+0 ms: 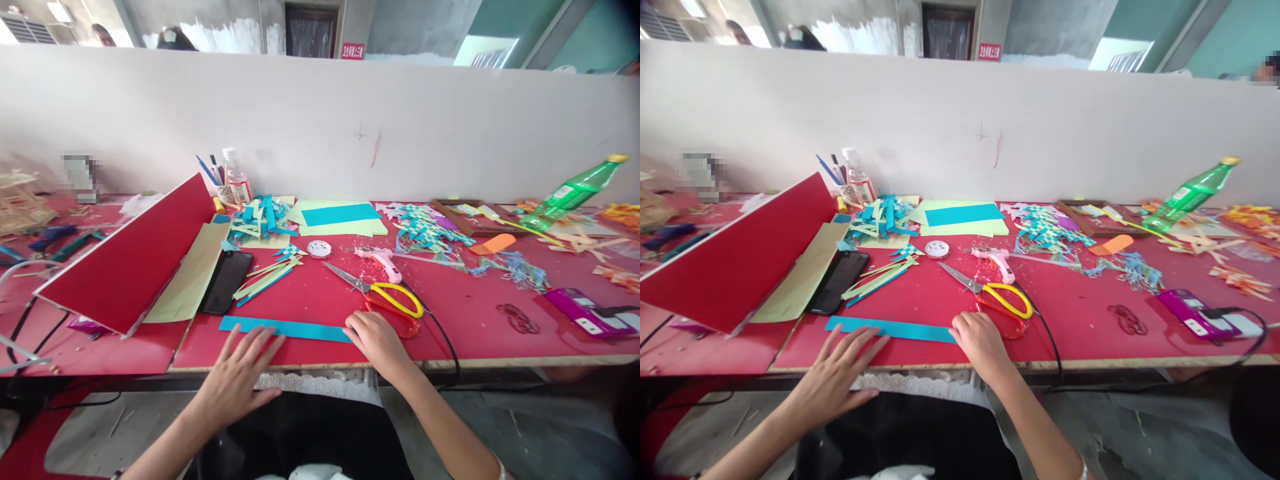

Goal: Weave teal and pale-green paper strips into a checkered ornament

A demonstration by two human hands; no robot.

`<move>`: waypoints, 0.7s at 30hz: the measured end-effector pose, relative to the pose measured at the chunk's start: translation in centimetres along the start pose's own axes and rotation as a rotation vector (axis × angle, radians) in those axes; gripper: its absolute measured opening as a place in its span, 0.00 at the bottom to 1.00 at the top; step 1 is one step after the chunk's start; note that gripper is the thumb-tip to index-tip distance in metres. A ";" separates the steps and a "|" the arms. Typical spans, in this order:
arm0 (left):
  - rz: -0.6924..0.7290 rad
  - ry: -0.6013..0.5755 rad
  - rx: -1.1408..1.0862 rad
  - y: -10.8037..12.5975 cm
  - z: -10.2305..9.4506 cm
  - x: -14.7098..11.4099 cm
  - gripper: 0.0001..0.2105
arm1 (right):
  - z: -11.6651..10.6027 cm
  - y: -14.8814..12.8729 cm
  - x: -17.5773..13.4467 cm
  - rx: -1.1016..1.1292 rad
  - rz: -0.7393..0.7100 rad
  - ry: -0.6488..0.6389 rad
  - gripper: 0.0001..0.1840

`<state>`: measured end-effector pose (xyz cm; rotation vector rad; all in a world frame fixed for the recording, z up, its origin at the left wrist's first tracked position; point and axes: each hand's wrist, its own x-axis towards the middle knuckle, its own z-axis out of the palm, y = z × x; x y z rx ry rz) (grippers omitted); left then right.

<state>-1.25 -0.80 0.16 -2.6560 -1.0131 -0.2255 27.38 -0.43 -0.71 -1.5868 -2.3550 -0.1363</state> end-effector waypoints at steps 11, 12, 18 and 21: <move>-0.007 -0.197 -0.213 5.0 -0.1 4.8 0.35 | -0.1 -1.0 1.6 0.034 -0.018 -0.013 0.06; -0.031 -0.199 -0.216 5.1 -0.1 4.9 0.35 | 0.0 -1.0 1.5 0.036 -0.016 -0.012 0.06; -0.075 -0.217 -0.258 5.3 -0.1 5.0 0.36 | 0.2 -1.0 1.5 0.046 -0.001 -0.006 0.07; -0.096 -0.221 -0.267 5.4 -0.2 5.1 0.35 | 0.0 -0.8 1.3 0.079 0.010 -0.002 0.06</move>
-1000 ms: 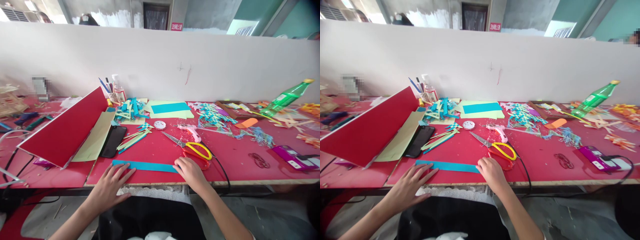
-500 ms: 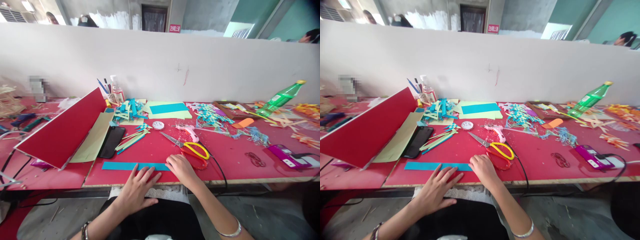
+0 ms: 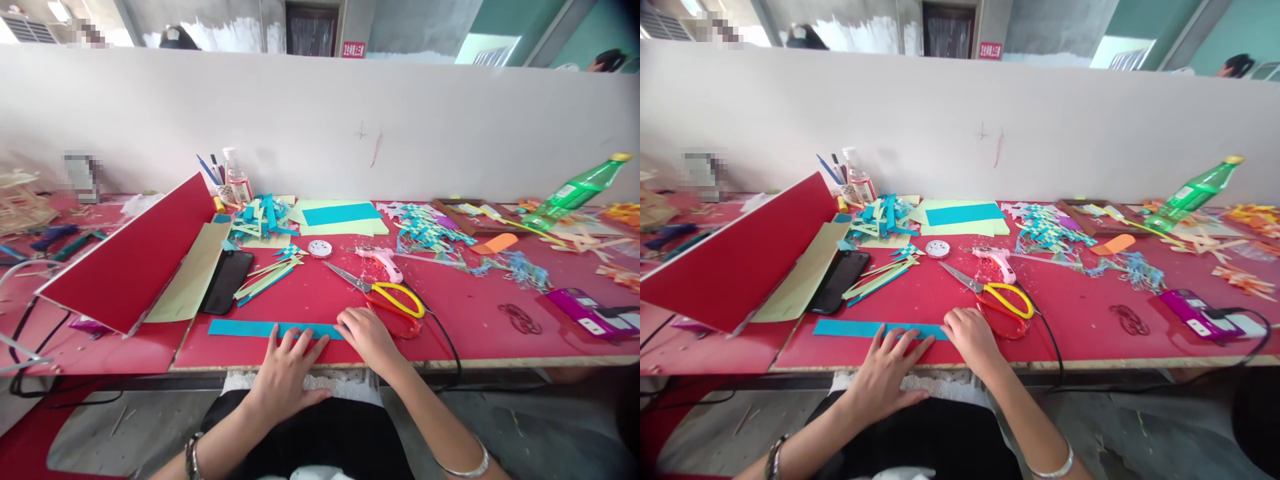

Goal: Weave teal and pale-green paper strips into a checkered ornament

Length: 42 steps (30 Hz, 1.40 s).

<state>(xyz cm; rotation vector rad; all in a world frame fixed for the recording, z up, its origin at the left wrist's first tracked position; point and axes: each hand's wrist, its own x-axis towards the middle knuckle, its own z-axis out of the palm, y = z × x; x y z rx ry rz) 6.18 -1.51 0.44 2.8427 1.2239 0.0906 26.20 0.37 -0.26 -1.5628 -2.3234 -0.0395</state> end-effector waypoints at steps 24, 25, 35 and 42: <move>-0.027 -0.014 -0.045 0.1 -0.4 0.0 0.37 | -1.7 0.4 -3.1 -0.031 0.333 0.111 0.07; -0.029 -0.021 -0.046 0.1 -0.5 0.0 0.37 | -1.8 0.4 -3.3 -0.024 0.333 0.110 0.08; 0.011 -0.058 -0.068 -0.2 -2.9 0.9 0.30 | -2.5 -0.1 -2.9 0.097 0.096 0.033 0.14; 0.221 0.017 -0.109 -2.9 -2.5 4.7 0.15 | -1.4 0.2 -1.8 0.209 0.003 -0.040 0.08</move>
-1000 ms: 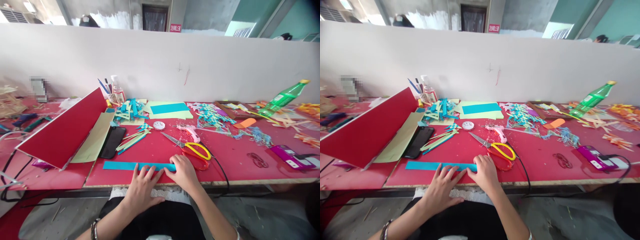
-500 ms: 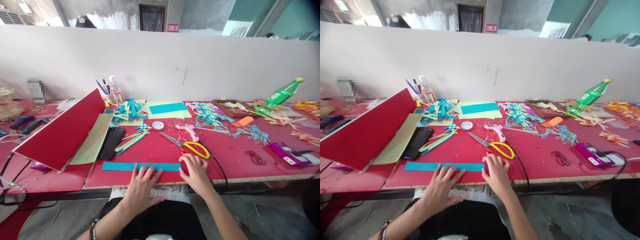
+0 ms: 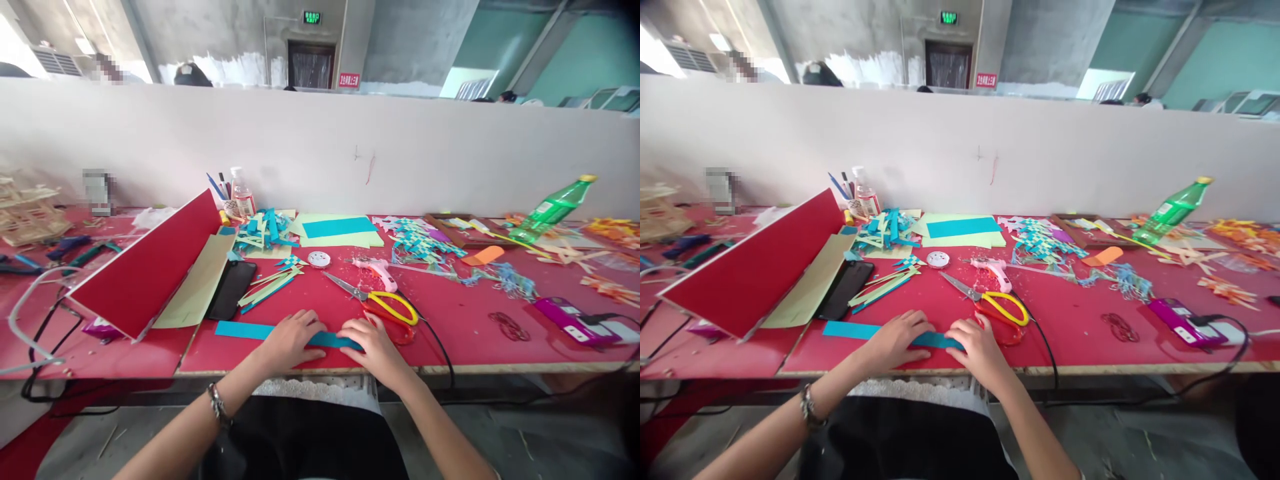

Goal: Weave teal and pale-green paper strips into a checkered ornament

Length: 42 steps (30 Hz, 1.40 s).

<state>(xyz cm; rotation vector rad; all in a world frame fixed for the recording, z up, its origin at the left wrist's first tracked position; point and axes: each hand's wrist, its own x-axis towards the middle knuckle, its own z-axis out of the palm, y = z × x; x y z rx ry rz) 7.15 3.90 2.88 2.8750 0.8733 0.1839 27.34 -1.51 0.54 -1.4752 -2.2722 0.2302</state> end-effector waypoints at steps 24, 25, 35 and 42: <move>-0.040 -0.094 -0.508 -1.1 -0.5 0.2 0.12 | 0.7 -1.5 0.2 -0.049 -0.066 0.137 0.14; -0.035 -0.126 -0.558 -1.3 -1.0 0.2 0.13 | 0.7 -1.6 0.3 -0.082 -0.077 0.183 0.12; 0.032 0.134 -0.067 0.7 -4.8 0.2 0.08 | -2.2 -3.7 2.9 0.023 -0.062 0.153 0.12; 0.110 0.299 0.228 0.8 -3.9 0.2 0.09 | -3.6 -4.0 4.0 0.229 -0.014 0.003 0.17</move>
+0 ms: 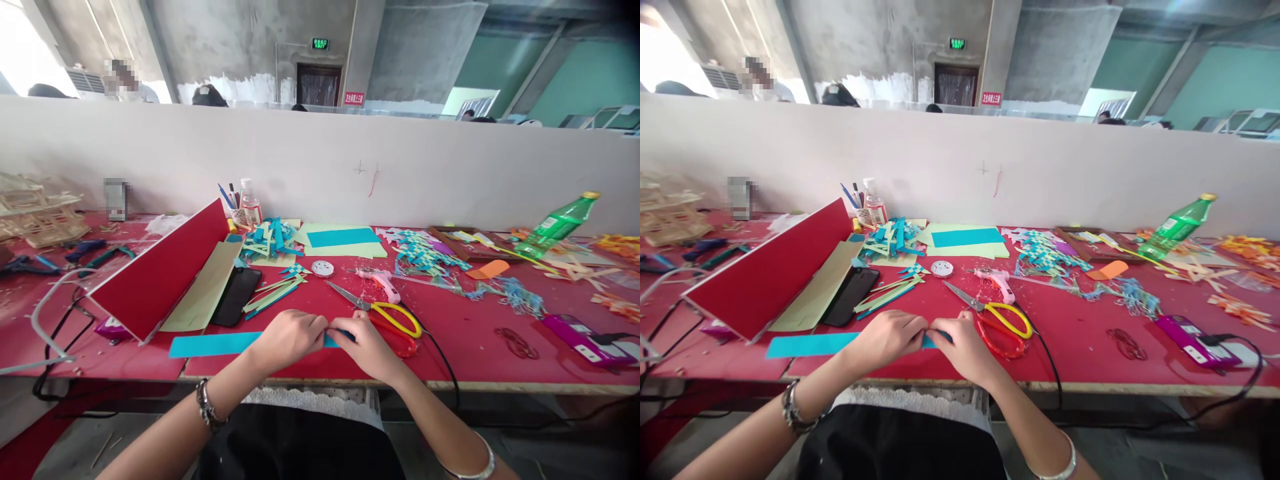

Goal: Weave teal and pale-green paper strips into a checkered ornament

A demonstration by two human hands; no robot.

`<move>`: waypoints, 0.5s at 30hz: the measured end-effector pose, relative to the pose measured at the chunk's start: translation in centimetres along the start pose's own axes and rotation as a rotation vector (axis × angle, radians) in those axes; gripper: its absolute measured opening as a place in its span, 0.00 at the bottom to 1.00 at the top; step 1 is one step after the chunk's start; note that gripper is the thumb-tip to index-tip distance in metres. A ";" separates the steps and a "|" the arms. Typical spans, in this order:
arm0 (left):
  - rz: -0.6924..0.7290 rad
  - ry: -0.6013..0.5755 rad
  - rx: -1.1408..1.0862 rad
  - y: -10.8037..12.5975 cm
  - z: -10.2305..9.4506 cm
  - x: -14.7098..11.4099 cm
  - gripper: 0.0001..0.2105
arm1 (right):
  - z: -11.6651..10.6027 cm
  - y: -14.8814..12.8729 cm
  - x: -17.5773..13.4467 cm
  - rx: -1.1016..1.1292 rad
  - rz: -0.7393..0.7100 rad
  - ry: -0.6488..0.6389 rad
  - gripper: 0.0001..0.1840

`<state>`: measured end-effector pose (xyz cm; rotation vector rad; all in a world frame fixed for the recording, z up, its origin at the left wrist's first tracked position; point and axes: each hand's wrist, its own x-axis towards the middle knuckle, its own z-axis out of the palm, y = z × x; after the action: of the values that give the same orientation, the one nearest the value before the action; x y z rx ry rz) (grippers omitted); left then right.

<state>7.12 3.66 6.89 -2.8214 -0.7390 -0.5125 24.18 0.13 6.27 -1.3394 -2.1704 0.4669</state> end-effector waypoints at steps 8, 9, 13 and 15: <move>0.035 0.124 0.153 -2.8 -0.9 -2.1 0.10 | -2.0 0.7 -0.6 0.082 0.047 0.049 0.16; 0.033 0.118 0.169 -3.2 -1.1 -2.5 0.10 | -2.4 0.9 -0.7 0.094 0.057 0.048 0.16; 0.022 0.026 0.198 -5.0 -1.8 -4.5 0.11 | -3.6 2.0 -1.0 0.074 0.070 0.032 0.15; 0.001 -0.016 0.208 -5.9 -2.1 -5.7 0.11 | -3.9 2.5 -1.2 0.052 0.063 0.017 0.16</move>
<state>-1.03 5.68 7.19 -2.6352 -0.7470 -0.3889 28.82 0.21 7.68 -1.3823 -2.0928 0.5300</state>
